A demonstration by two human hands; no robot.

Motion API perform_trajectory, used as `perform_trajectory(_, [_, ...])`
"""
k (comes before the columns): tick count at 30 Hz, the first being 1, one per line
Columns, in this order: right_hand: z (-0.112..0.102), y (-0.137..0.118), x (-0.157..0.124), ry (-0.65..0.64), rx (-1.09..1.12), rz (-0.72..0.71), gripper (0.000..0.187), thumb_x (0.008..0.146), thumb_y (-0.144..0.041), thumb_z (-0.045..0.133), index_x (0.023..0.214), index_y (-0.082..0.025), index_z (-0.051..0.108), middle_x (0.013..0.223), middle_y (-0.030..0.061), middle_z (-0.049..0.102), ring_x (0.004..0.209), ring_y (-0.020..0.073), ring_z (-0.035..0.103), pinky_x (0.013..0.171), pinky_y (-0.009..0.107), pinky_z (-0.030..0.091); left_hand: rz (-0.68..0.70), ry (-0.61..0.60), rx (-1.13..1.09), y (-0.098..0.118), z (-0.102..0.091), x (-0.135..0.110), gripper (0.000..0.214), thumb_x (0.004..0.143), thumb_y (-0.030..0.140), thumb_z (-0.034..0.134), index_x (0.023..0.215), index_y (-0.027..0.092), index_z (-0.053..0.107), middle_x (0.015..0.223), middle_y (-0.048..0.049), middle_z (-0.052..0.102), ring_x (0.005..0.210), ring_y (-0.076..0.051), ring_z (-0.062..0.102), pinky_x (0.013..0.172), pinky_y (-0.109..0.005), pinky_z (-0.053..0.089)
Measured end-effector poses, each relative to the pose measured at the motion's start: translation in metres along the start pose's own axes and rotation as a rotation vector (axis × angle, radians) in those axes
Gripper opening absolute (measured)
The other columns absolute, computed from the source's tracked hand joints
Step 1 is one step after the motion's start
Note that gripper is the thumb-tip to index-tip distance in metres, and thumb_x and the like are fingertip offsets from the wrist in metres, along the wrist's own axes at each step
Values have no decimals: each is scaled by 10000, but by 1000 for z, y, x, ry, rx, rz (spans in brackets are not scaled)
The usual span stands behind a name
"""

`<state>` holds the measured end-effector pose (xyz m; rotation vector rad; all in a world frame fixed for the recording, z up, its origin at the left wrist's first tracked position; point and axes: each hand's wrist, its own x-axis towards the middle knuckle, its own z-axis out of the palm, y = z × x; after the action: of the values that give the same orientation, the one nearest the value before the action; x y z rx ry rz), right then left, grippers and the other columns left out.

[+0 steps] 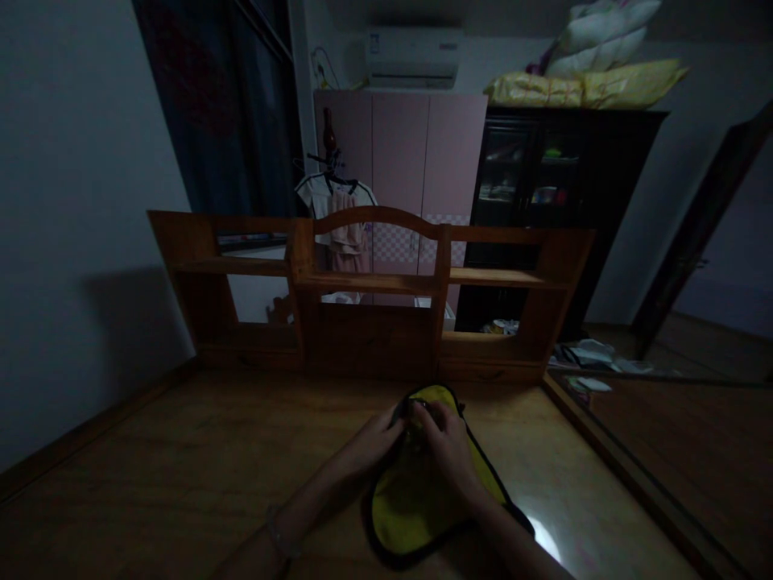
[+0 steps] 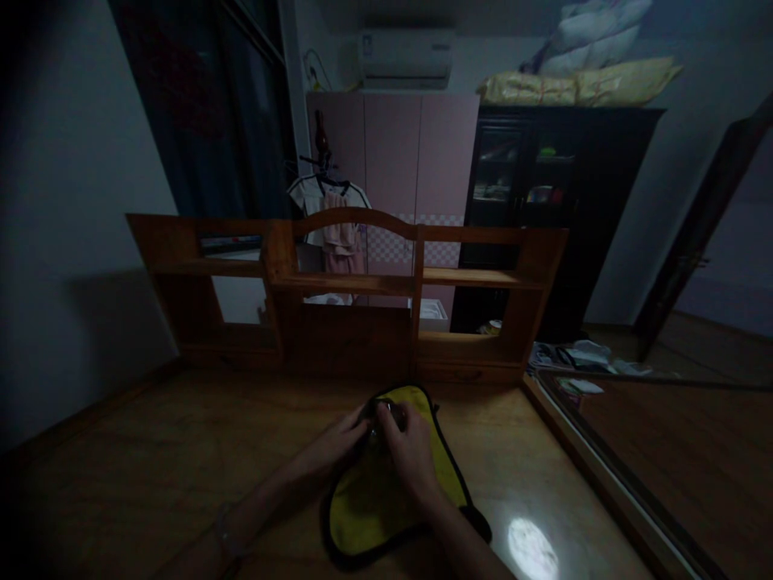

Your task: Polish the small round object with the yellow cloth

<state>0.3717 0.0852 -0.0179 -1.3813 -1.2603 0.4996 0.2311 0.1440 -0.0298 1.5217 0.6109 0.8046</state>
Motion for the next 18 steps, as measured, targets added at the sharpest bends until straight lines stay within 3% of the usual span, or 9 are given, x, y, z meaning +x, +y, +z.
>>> perform_trajectory(6, [3, 8, -2, 8, -143, -15, 382, 781, -539, 579, 837, -167, 649, 742, 57, 650, 703, 212, 586, 623, 281, 409, 113, 75, 226, -3, -3, 2, 421, 808, 283, 537, 1215, 186, 579, 1107, -88, 667, 991, -227, 602, 859, -301, 453])
perform_trajectory(10, [11, 18, -2, -71, -4, 23, 397, 799, -556, 546, 787, -170, 632, 690, 23, 618, 647, 182, 567, 575, 260, 403, 142, 181, 453, -6, -10, 4, 348, 787, 237, 513, 1098, 186, 660, 980, -75, 710, 881, -230, 633, 783, -283, 456])
perform_trajectory(18, [12, 22, 0, -81, 186, 74, 442, 806, -590, 515, 770, -164, 628, 738, 16, 631, 730, 178, 569, 675, 257, 441, 106, 293, 503, -11, -6, 3, 365, 823, 442, 478, 850, 159, 707, 796, -82, 717, 731, -230, 629, 634, -258, 411])
